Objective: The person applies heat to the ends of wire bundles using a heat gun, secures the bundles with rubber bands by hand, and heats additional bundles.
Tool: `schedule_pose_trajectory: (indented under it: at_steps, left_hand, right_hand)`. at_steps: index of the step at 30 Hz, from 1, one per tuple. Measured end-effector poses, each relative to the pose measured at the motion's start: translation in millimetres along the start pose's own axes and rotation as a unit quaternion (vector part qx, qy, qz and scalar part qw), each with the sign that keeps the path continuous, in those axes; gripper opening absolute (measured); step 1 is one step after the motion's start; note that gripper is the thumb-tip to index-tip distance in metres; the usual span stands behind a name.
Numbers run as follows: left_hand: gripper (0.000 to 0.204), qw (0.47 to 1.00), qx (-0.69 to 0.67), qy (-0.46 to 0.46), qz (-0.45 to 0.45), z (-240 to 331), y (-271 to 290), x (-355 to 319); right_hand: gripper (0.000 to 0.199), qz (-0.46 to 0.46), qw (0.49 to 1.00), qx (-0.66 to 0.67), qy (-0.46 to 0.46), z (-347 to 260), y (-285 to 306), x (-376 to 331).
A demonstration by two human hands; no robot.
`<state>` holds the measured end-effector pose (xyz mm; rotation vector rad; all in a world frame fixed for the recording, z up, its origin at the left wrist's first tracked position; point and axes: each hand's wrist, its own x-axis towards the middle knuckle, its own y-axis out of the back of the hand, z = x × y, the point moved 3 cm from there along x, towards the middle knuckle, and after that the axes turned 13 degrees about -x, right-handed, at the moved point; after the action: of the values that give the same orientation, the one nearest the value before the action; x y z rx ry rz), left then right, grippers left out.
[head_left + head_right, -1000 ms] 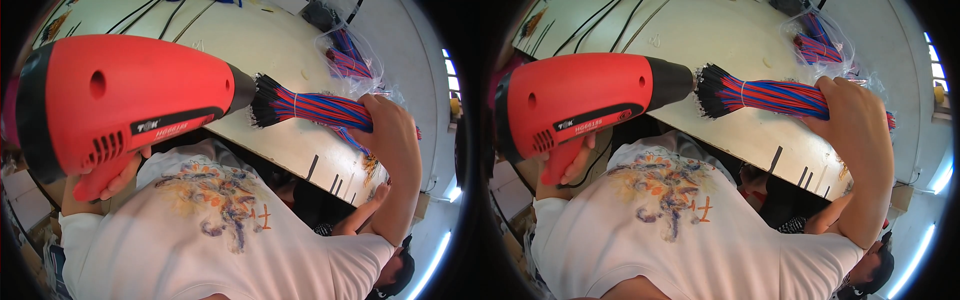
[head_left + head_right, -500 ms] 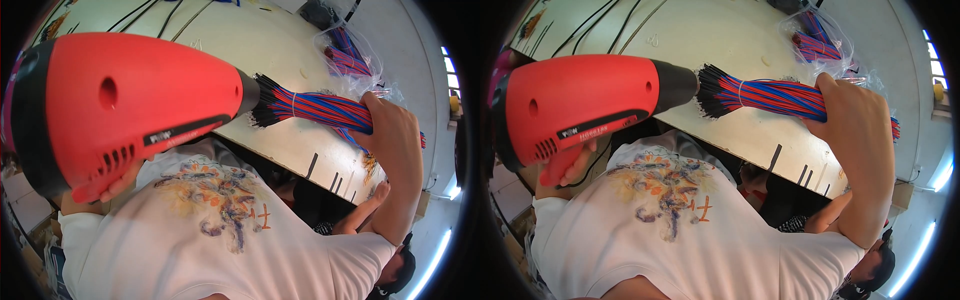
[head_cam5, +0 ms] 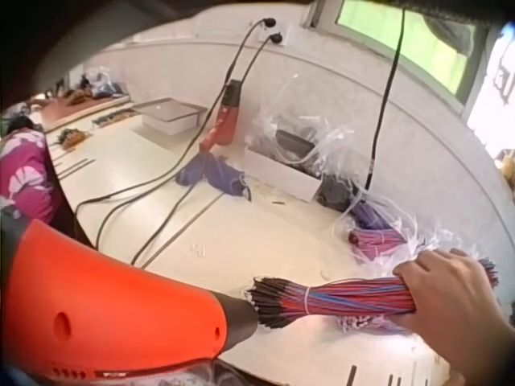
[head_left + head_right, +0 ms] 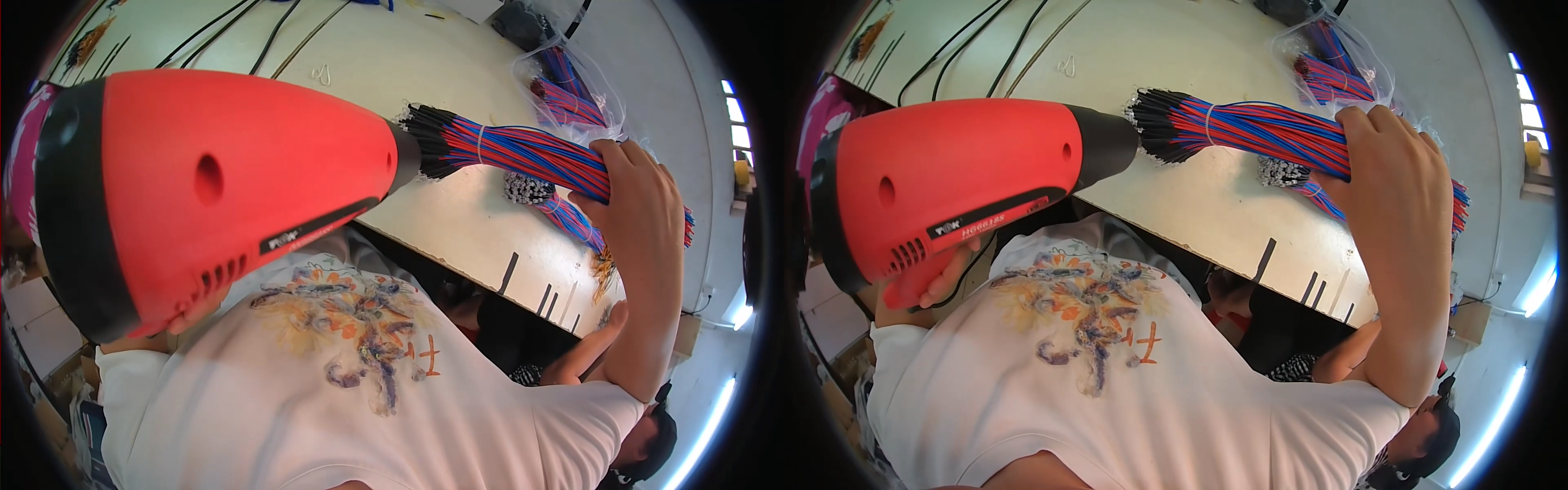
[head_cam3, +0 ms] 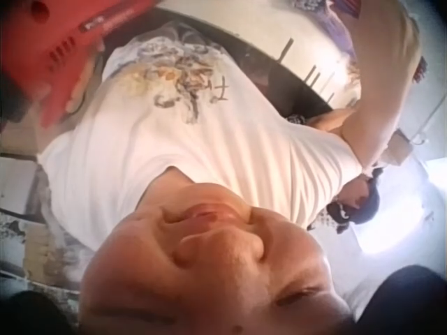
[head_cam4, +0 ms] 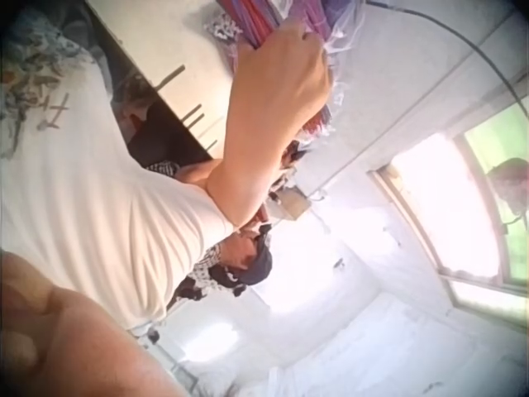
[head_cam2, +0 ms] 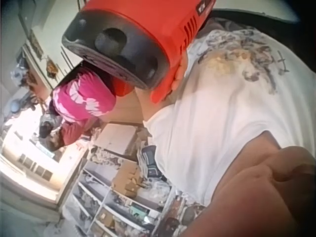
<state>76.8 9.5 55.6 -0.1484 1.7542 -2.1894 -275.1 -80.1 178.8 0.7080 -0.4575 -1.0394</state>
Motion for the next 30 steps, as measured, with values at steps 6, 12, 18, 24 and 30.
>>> schedule_pose_trajectory:
  at_steps: [6, 12, 18, 24, 30]
  left_hand:
    - [0.065, 0.998, 0.045, 0.042, 0.010, 15, -5, 15]
    - [0.066, 0.992, -0.090, 0.087, -0.022, 6, 14, 0]
    - [0.067, 0.996, -0.024, 0.072, -0.047, 13, 8, -3]
    - [0.067, 0.999, 0.026, 0.030, -0.038, 14, 7, -4]
    - [0.078, 0.992, 0.041, 0.048, 0.106, 20, -15, 1]
  right_hand:
    - [0.044, -0.003, 1.000, -0.008, -0.011, -3, -7, -2]
    - [0.036, 0.039, 0.999, -0.023, 0.012, 1, -4, -2]
    - [0.035, 0.014, 0.998, -0.067, 0.016, -2, -5, -4]
    - [0.043, 0.025, 0.999, -0.023, -0.019, -4, -11, 1]
    - [0.044, 0.035, 0.999, 0.025, -0.020, -2, -19, -5]
